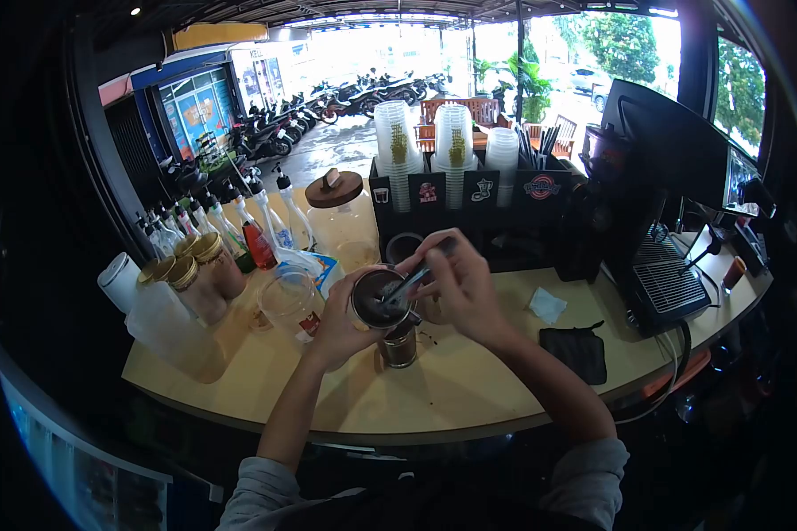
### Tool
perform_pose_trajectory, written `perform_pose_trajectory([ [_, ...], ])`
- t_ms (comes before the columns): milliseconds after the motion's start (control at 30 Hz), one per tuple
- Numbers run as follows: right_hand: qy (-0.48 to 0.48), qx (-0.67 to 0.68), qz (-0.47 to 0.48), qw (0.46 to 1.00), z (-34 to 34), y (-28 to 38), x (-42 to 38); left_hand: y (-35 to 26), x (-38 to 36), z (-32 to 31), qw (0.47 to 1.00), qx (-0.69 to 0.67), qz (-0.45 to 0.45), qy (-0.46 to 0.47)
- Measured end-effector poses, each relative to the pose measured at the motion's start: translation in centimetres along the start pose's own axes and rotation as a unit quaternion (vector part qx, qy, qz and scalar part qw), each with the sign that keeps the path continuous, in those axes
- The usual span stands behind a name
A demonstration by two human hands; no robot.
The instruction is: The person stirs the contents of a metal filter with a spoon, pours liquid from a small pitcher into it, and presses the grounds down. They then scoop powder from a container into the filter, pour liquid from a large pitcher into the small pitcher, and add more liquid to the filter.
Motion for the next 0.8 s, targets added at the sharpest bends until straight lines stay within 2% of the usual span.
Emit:
perform_pose_trajectory([
  [167,-0.125,0.146,0.058,0.980,4.9,1.8,-1.1,0.2,0.6,0.2,0.999,-0.022,0.037,-0.010],
  [233,-0.134,0.152,0.066,0.977,6.5,2.3,-2.0,0.7,0.8,0.0,0.998,-0.043,0.046,-0.010],
  [300,-0.187,0.152,0.110,0.964,8.9,2.8,-3.4,0.9,1.0,0.5,0.998,-0.033,0.042,-0.037],
  [367,-0.177,0.161,0.123,0.963,10.0,2.3,-4.6,0.7,1.2,0.8,0.997,-0.042,0.053,-0.035],
  [433,-0.240,0.082,0.084,0.964,11.2,0.5,-6.4,0.3,1.3,1.1,0.996,-0.053,0.064,-0.031],
  [500,-0.219,0.092,0.069,0.969,11.5,-2.4,-8.3,0.2,1.3,1.2,0.995,-0.056,0.080,-0.023],
  [567,-0.190,0.070,-0.011,0.979,11.2,-6.1,-9.9,0.1,1.3,1.2,0.993,-0.068,0.098,-0.023],
  [600,-0.191,0.070,-0.011,0.979,11.1,-7.1,-10.6,0.3,1.2,1.2,0.990,-0.079,0.117,-0.025],
  [667,-0.174,0.052,-0.072,0.981,10.5,-9.5,-11.6,0.5,1.1,1.2,0.989,-0.081,0.120,-0.027],
  [800,-0.134,0.023,-0.131,0.982,9.6,-13.1,-13.4,0.8,1.0,1.0,0.991,-0.050,0.116,-0.037],
])
Point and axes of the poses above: each hand's wrist, its own x-axis towards the middle knuckle, its own z-axis out of the back of the hand, y = z × x, the point moved 8 cm from there along x, towards the middle knuckle, and after that the axes turned 12 degrees about x, right-handed, at the moved point
